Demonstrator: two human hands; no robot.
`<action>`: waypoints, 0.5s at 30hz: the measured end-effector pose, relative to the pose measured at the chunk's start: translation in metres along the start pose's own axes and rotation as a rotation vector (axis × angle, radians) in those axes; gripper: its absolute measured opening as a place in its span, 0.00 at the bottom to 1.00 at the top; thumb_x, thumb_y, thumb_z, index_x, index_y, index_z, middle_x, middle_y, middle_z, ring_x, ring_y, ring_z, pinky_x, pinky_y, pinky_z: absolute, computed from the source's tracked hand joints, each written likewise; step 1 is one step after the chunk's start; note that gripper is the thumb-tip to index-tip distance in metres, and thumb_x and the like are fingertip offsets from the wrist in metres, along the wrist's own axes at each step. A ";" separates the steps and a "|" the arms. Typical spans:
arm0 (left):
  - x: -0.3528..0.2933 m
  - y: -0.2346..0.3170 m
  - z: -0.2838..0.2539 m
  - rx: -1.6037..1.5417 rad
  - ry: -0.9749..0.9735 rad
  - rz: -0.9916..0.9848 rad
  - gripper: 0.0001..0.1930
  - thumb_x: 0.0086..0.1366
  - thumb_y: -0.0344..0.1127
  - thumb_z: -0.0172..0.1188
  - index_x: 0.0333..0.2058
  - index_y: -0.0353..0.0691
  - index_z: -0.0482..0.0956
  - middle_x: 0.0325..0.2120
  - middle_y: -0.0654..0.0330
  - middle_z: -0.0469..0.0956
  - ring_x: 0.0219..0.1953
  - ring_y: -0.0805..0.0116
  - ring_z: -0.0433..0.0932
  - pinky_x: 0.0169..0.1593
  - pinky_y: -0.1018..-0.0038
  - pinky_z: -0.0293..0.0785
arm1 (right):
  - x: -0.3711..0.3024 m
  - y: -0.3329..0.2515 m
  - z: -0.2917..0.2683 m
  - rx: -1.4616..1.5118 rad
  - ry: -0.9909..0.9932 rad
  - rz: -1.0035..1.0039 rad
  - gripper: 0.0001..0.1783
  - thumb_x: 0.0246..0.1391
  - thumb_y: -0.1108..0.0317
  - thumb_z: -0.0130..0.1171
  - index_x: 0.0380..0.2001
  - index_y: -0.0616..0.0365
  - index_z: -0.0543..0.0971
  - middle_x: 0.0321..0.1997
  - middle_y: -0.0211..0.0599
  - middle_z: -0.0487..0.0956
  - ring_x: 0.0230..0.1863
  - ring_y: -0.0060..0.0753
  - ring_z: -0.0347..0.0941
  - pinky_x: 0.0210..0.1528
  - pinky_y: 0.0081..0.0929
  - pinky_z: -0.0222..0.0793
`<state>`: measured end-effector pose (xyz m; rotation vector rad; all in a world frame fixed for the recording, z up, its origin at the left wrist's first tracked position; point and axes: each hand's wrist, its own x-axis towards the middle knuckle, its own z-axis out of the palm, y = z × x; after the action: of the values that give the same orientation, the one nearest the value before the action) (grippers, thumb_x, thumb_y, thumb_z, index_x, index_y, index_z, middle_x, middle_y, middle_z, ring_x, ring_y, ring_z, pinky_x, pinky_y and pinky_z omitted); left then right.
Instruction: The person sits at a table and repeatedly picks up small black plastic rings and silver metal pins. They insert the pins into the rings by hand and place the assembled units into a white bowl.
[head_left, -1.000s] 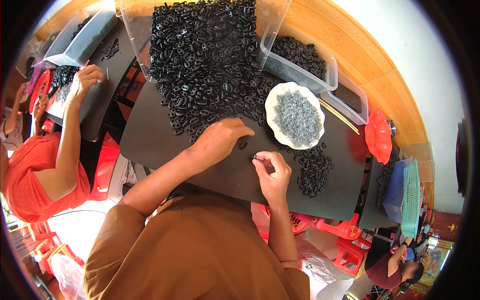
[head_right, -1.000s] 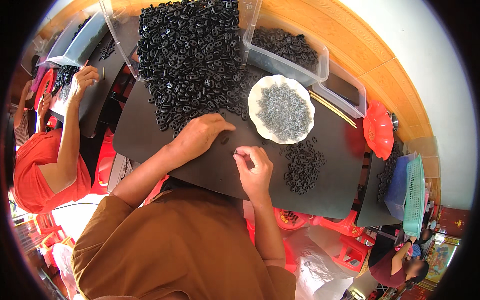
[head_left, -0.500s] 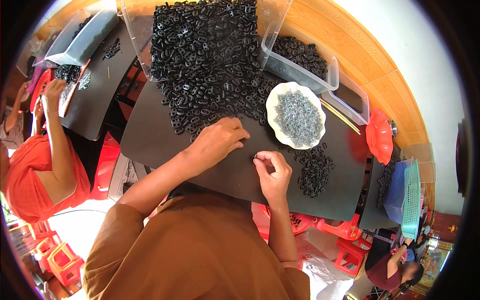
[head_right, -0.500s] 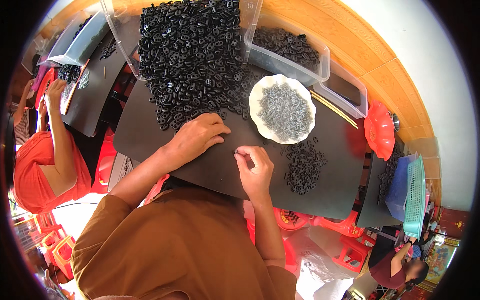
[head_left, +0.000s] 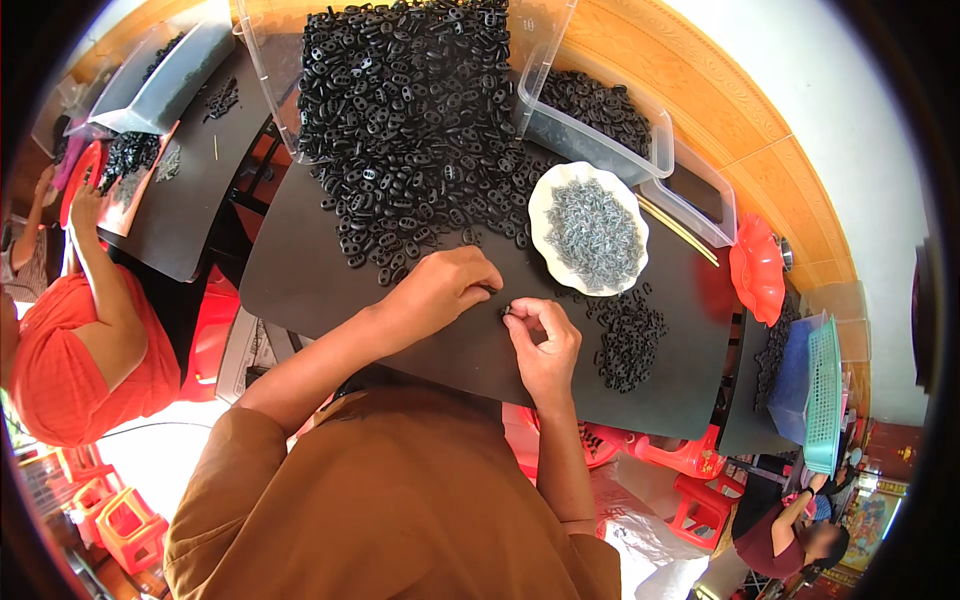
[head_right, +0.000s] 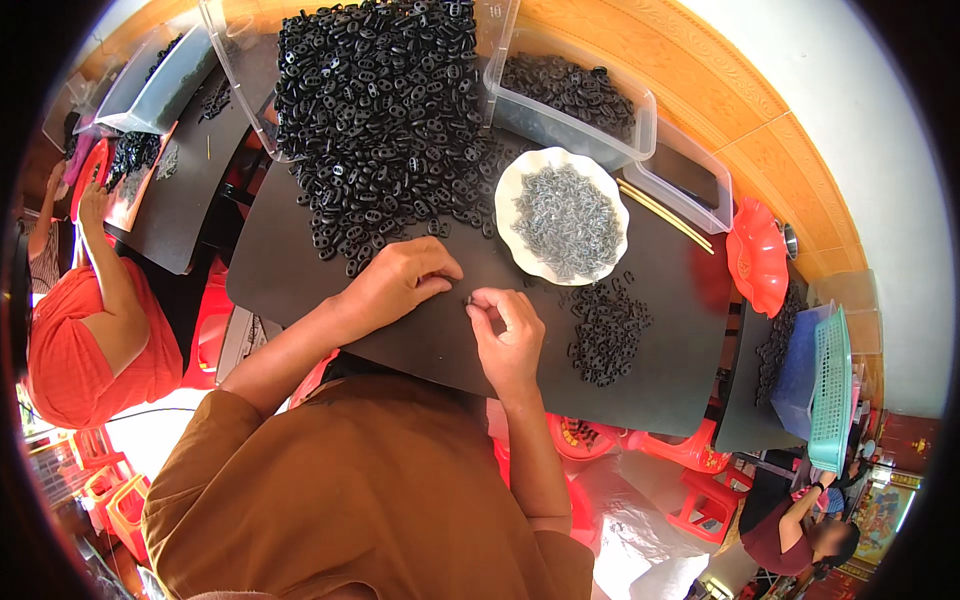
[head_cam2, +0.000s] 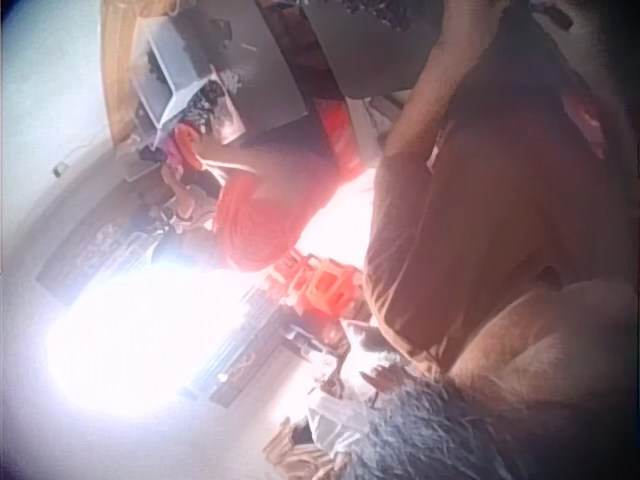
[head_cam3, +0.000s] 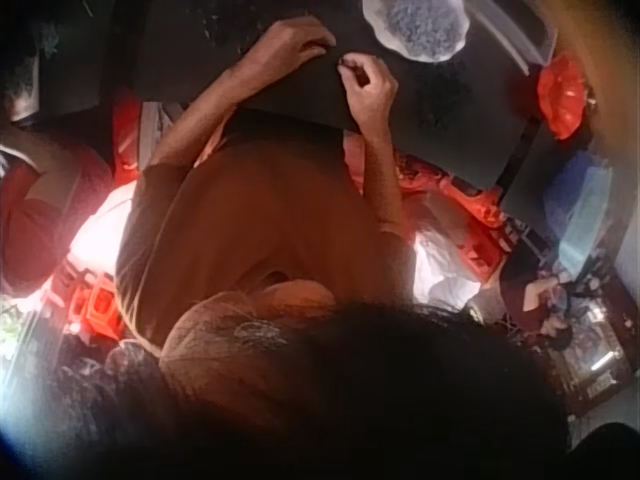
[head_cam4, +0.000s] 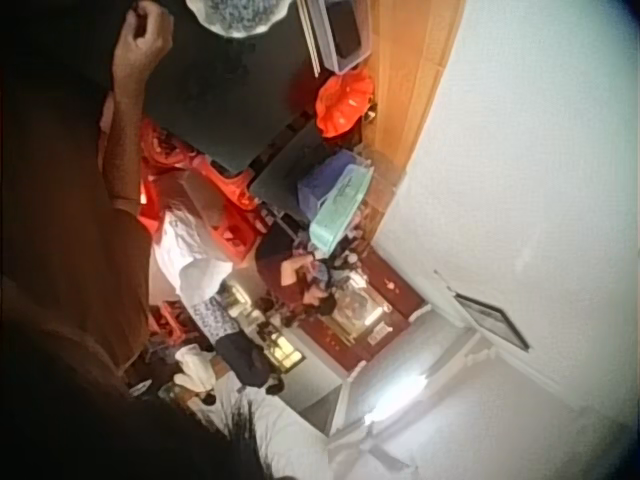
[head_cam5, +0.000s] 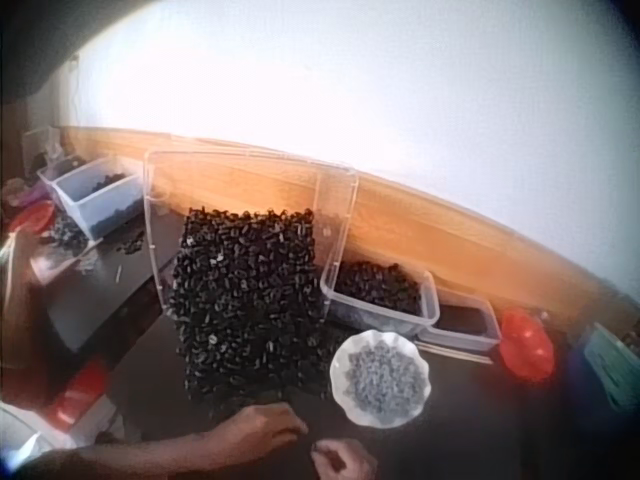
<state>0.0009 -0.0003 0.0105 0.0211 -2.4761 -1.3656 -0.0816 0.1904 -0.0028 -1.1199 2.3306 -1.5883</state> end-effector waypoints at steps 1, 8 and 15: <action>0.001 0.000 0.001 -0.090 0.013 -0.037 0.07 0.60 0.23 0.66 0.37 0.35 0.83 0.33 0.57 0.80 0.33 0.65 0.82 0.37 0.70 0.78 | 0.000 0.000 0.001 0.002 0.002 -0.001 0.11 0.48 0.82 0.68 0.36 0.62 0.81 0.32 0.35 0.82 0.29 0.26 0.77 0.35 0.24 0.73; 0.004 -0.002 0.006 -0.412 -0.037 -0.295 0.07 0.63 0.24 0.66 0.40 0.35 0.85 0.35 0.61 0.84 0.35 0.77 0.81 0.41 0.77 0.79 | 0.000 0.002 0.004 0.002 0.001 0.047 0.16 0.47 0.82 0.68 0.40 0.59 0.79 0.30 0.34 0.82 0.27 0.29 0.77 0.34 0.26 0.73; 0.004 -0.003 0.011 -0.382 -0.057 -0.202 0.06 0.63 0.24 0.65 0.39 0.34 0.85 0.34 0.62 0.83 0.35 0.76 0.81 0.39 0.77 0.78 | 0.000 0.005 0.004 0.031 -0.011 0.059 0.18 0.47 0.82 0.68 0.41 0.58 0.78 0.31 0.35 0.82 0.27 0.26 0.77 0.32 0.25 0.72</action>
<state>-0.0064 0.0066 0.0039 0.1525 -2.2637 -1.9288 -0.0822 0.1881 -0.0084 -1.0417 2.3014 -1.5879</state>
